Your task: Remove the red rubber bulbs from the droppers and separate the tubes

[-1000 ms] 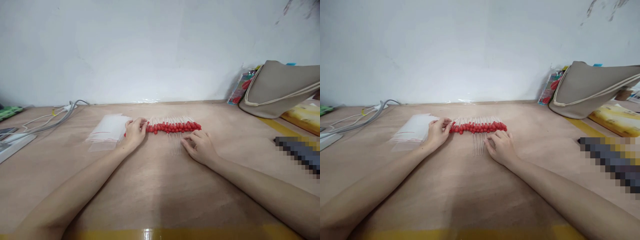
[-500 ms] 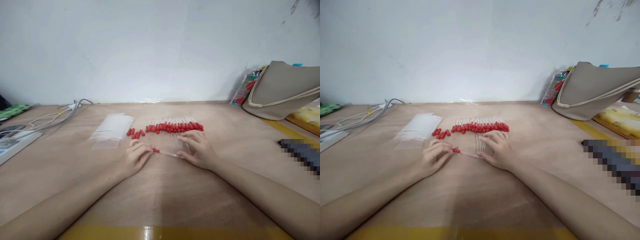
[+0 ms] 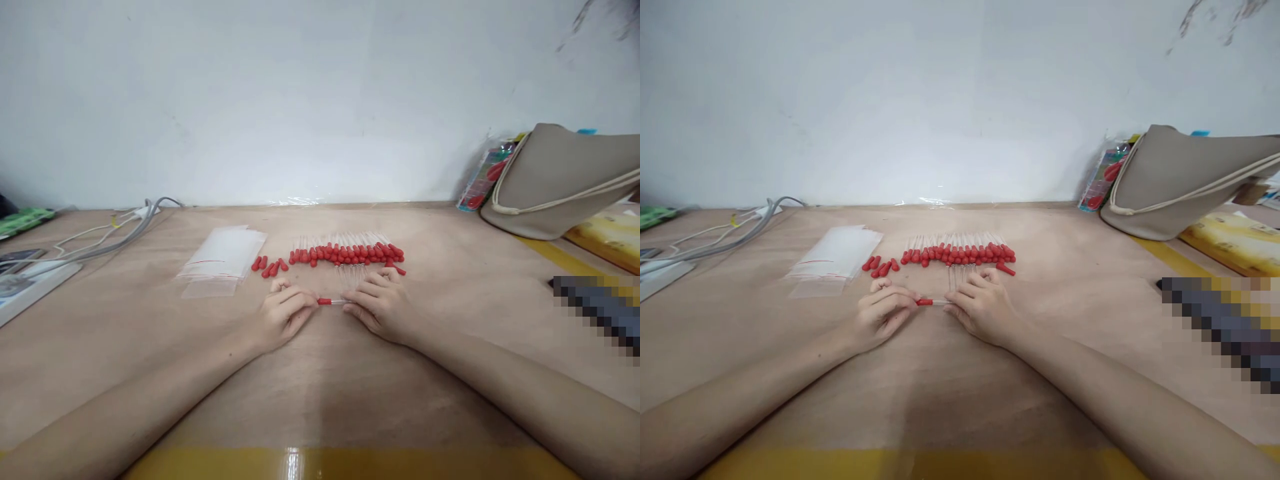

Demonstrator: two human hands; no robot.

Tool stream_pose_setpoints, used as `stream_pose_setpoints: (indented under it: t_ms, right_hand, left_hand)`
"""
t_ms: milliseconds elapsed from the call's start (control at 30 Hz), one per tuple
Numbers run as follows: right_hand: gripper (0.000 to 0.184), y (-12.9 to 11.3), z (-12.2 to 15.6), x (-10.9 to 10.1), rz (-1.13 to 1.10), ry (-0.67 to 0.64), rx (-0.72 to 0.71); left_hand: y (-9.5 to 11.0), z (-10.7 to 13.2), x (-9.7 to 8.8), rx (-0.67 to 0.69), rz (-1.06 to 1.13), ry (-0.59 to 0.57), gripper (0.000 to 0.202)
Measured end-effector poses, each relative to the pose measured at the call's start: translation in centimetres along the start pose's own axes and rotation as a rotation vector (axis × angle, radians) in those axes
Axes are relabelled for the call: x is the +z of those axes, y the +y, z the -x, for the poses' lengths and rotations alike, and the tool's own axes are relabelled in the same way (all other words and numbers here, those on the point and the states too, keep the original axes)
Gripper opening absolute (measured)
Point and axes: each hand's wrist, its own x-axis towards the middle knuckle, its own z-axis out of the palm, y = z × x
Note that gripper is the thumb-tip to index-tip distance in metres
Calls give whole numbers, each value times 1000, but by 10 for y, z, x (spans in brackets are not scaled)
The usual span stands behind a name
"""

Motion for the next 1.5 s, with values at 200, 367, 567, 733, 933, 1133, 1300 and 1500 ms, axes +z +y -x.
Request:
stream_pose_setpoints:
  t_ms: [200, 367, 567, 733, 933, 1133, 1300, 1500]
  right_hand:
    - [22, -6, -4, 4, 1, 2, -15]
    - [25, -8, -6, 5, -20, 9, -41]
    - [27, -6, -6, 5, -53, 25, -56]
    - [28, -7, -6, 1, -104, 24, -78]
    - [22, -7, -3, -2, -89, 41, -109]
    - [16, -7, -2, -6, -23, 75, -149]
    - [14, -8, 3, -11, 1, 97, -200]
    - [16, 8, 15, -17, 13, 186, -118]
  left_hand:
    - [3, -8, 2, -73, -11, -105, 29]
    - [3, -11, 5, -78, -31, -164, 20]
    - [10, -16, 4, -34, -109, -254, 26]
    - [11, -20, 0, 18, -135, -334, 28]
    - [11, -19, -3, 27, -84, -361, 28]
    - [9, -18, -4, 26, -30, -371, 31]
    - [8, -16, -3, 94, -52, -379, 28]
    - [-1, -8, -12, 3, -55, -360, 28]
